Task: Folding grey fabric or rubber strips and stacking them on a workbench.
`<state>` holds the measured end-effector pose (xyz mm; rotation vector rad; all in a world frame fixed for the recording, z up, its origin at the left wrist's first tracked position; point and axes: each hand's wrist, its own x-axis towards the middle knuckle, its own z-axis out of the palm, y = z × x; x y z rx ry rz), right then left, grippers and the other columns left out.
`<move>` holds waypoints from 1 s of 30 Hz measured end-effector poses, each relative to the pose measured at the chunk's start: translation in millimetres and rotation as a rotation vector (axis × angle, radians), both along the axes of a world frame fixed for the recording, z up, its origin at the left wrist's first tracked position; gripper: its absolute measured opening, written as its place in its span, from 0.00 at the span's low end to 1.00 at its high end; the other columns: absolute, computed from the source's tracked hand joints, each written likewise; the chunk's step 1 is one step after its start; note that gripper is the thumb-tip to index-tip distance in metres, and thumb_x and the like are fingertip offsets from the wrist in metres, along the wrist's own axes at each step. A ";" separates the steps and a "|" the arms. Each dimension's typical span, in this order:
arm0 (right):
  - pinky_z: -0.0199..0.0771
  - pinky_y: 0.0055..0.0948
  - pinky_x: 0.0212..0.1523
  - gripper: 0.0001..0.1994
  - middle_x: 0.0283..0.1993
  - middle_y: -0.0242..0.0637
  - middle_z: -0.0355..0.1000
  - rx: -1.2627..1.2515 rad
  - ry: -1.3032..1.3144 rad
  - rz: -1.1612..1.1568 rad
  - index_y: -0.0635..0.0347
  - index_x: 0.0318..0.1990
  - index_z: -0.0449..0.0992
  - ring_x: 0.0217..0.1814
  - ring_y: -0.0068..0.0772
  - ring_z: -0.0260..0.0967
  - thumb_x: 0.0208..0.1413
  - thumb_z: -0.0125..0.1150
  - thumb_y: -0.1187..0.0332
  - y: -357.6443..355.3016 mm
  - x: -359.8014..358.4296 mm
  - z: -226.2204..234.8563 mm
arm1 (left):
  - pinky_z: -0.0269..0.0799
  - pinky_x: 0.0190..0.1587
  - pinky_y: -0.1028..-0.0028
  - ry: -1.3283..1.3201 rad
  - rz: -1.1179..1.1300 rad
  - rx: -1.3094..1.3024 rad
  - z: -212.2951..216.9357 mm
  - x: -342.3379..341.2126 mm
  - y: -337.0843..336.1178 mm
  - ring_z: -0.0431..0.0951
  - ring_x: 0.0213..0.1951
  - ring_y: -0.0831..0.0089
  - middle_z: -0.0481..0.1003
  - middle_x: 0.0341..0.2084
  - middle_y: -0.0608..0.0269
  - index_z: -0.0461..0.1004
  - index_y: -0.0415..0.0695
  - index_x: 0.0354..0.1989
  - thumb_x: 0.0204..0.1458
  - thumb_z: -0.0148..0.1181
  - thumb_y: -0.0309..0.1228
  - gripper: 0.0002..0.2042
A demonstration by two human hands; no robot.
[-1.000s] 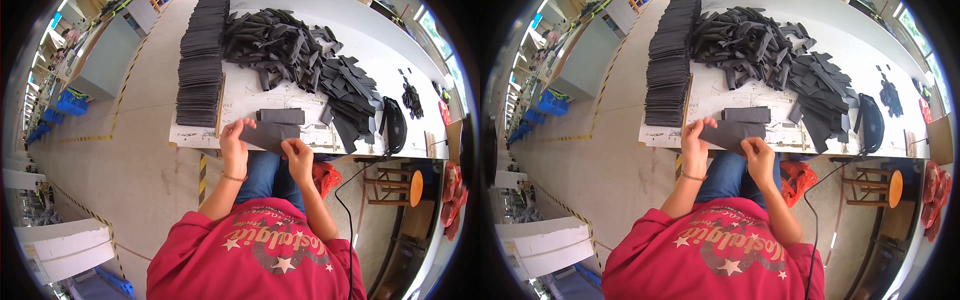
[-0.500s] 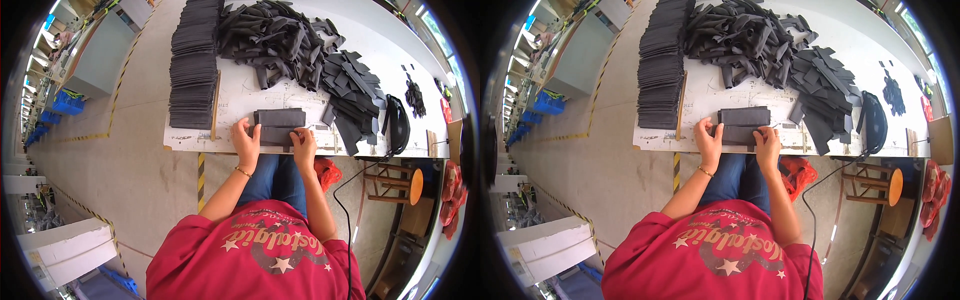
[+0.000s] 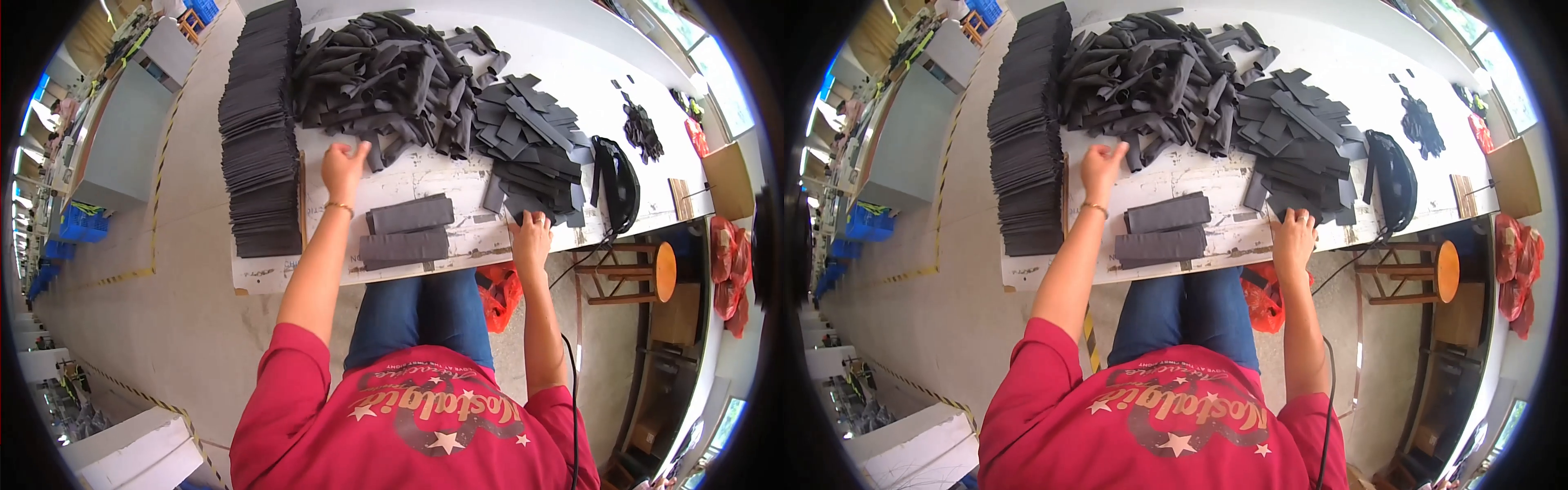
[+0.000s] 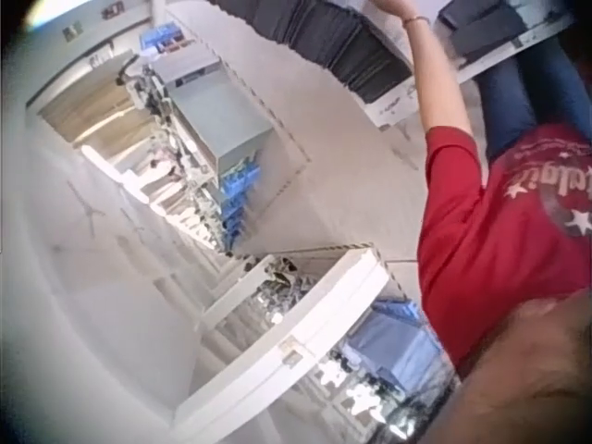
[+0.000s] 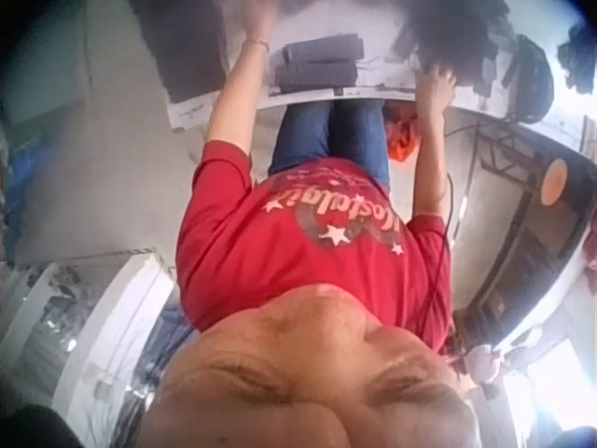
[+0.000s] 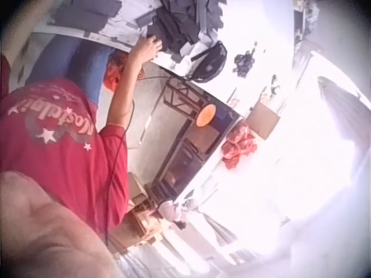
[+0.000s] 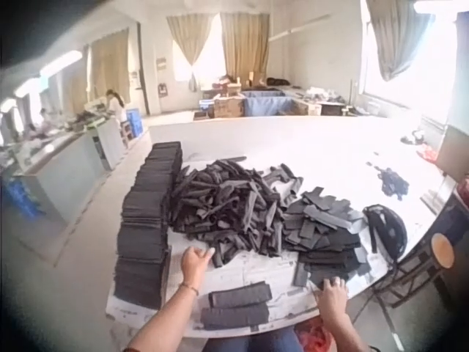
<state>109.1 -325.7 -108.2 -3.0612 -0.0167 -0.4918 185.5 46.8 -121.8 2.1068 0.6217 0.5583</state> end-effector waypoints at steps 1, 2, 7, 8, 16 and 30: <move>0.71 0.37 0.45 0.12 0.43 0.44 0.72 0.005 -0.007 0.000 0.64 0.42 0.76 0.49 0.44 0.68 0.50 0.61 0.69 0.6 1.1 -4.1 | 0.73 0.36 0.66 0.076 0.015 0.164 -3.2 7.9 -9.4 0.79 0.31 0.61 0.78 0.25 0.57 0.76 0.39 0.33 0.46 0.68 0.42 0.17; 0.72 0.36 0.45 0.11 0.43 0.44 0.72 -0.067 0.068 0.050 0.66 0.41 0.76 0.48 0.44 0.68 0.50 0.59 0.71 -0.7 0.6 -9.3 | 0.74 0.36 0.63 0.154 0.029 0.325 -6.3 13.0 -15.9 0.79 0.31 0.57 0.78 0.25 0.55 0.77 0.39 0.33 0.44 0.69 0.43 0.18; 0.73 0.35 0.44 0.06 0.38 0.45 0.71 -0.146 0.108 0.210 0.67 0.33 0.75 0.44 0.44 0.68 0.50 0.53 0.75 -3.5 -3.3 -13.2 | 0.75 0.33 0.64 0.094 -0.101 0.167 -11.9 12.0 3.2 0.80 0.29 0.58 0.78 0.24 0.55 0.77 0.39 0.29 0.45 0.68 0.37 0.12; 0.73 0.38 0.44 0.05 0.37 0.45 0.70 -0.017 0.029 0.205 0.66 0.34 0.73 0.43 0.45 0.68 0.49 0.54 0.77 -5.6 -5.6 -10.2 | 0.76 0.31 0.66 0.102 -0.101 -0.203 -11.4 3.7 3.1 0.80 0.27 0.60 0.78 0.24 0.55 0.77 0.39 0.29 0.47 0.67 0.34 0.10; 0.67 0.30 0.40 0.12 0.36 0.39 0.66 0.947 -0.038 0.218 0.60 0.51 0.65 0.37 0.30 0.62 0.61 0.54 0.75 49.5 -24.5 74.2 | 0.81 0.43 0.66 -0.260 -0.280 -1.320 44.6 -90.5 -42.7 0.82 0.40 0.57 0.78 0.41 0.47 0.67 0.29 0.47 0.60 0.50 0.24 0.11; 0.68 0.42 0.47 0.18 0.42 0.43 0.71 0.813 0.012 0.741 0.60 0.44 0.69 0.43 0.52 0.67 0.45 0.68 0.73 115.3 -80.2 94.4 | 0.76 0.50 0.65 -0.182 -0.422 -1.423 107.8 -150.4 -90.1 0.80 0.45 0.58 0.77 0.42 0.45 0.70 0.30 0.47 0.62 0.46 0.26 0.12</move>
